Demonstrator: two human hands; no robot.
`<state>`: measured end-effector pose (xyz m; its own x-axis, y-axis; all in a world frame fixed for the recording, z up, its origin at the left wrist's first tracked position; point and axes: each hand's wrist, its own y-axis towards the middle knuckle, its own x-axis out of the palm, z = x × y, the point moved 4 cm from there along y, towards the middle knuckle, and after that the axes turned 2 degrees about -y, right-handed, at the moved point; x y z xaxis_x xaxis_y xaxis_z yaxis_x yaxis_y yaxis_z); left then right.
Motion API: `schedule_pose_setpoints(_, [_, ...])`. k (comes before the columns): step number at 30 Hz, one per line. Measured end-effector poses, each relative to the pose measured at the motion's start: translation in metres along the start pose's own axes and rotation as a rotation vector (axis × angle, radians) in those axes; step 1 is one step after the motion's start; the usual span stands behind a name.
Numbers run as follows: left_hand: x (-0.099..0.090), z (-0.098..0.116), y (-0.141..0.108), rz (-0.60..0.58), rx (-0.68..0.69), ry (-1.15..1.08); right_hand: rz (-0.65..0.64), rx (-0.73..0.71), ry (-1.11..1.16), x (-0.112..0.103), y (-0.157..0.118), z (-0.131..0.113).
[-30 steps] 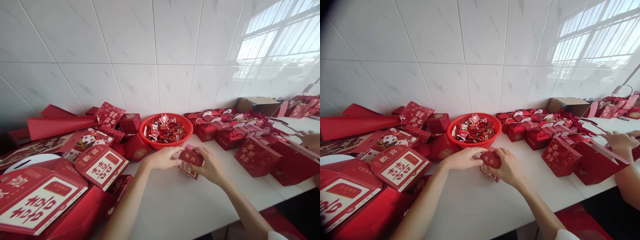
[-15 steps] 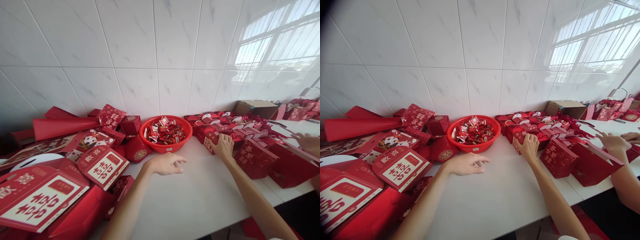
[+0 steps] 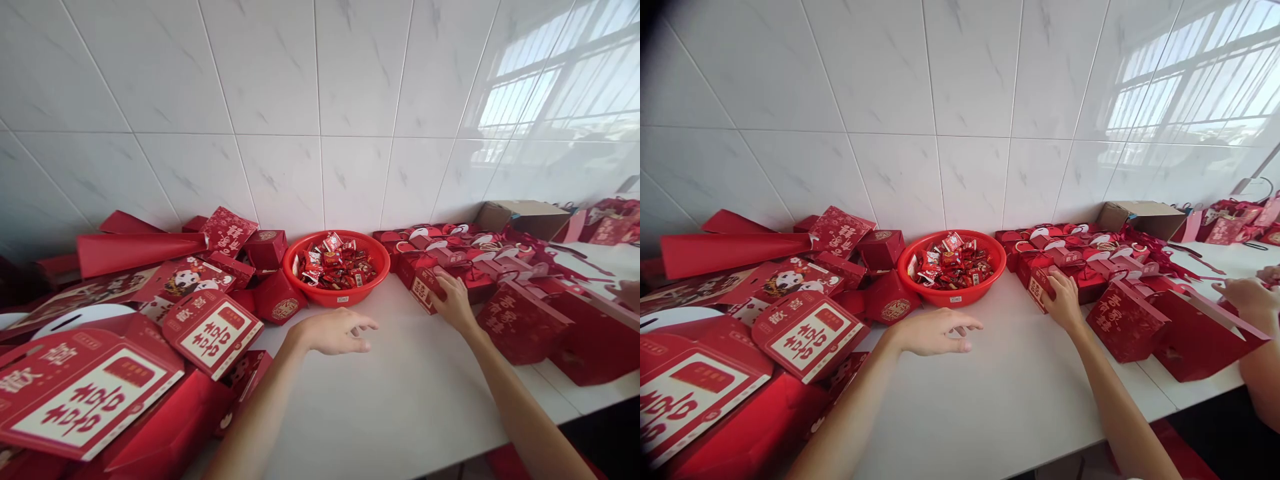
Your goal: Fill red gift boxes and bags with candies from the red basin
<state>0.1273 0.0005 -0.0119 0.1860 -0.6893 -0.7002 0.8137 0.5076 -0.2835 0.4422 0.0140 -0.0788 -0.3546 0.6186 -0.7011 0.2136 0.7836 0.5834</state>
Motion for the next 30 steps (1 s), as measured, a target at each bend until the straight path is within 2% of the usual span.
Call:
schedule_pose_setpoints(4, [-0.001, 0.003, -0.002, -0.009, 0.001, 0.011, -0.199, 0.000, 0.268, -0.021, -0.002, 0.005])
schedule_pose_setpoints(6, [-0.001, 0.004, -0.003, -0.013, 0.001, 0.016, -0.242, 0.046, 0.302, -0.030, 0.001, 0.009])
schedule_pose_setpoints(10, [0.000, 0.005, -0.003, -0.018, -0.007, 0.016, -0.162, 0.070, 0.055, -0.038, 0.013, 0.010])
schedule_pose_setpoints(14, [0.001, 0.006, -0.003, -0.015, -0.002, 0.022, -0.064, -0.019, -0.188, -0.031, 0.015, -0.005])
schedule_pose_setpoints(18, [0.001, 0.007, -0.003, -0.019, 0.007, 0.034, -0.003, -0.138, -0.259, -0.016, 0.003, -0.031])
schedule_pose_setpoints(21, [0.002, 0.008, -0.002, -0.023, 0.010, 0.062, 0.008, -0.119, -0.288, -0.004, -0.003, -0.041])
schedule_pose_setpoints(26, [0.002, 0.006, -0.003, -0.028, -0.003, 0.061, 0.092, -0.024, -0.301, -0.001, -0.009, -0.029])
schedule_pose_setpoints(30, [0.002, 0.003, -0.003, -0.041, -0.024, 0.064, 0.129, -0.068, -0.262, -0.005, -0.007, -0.011])
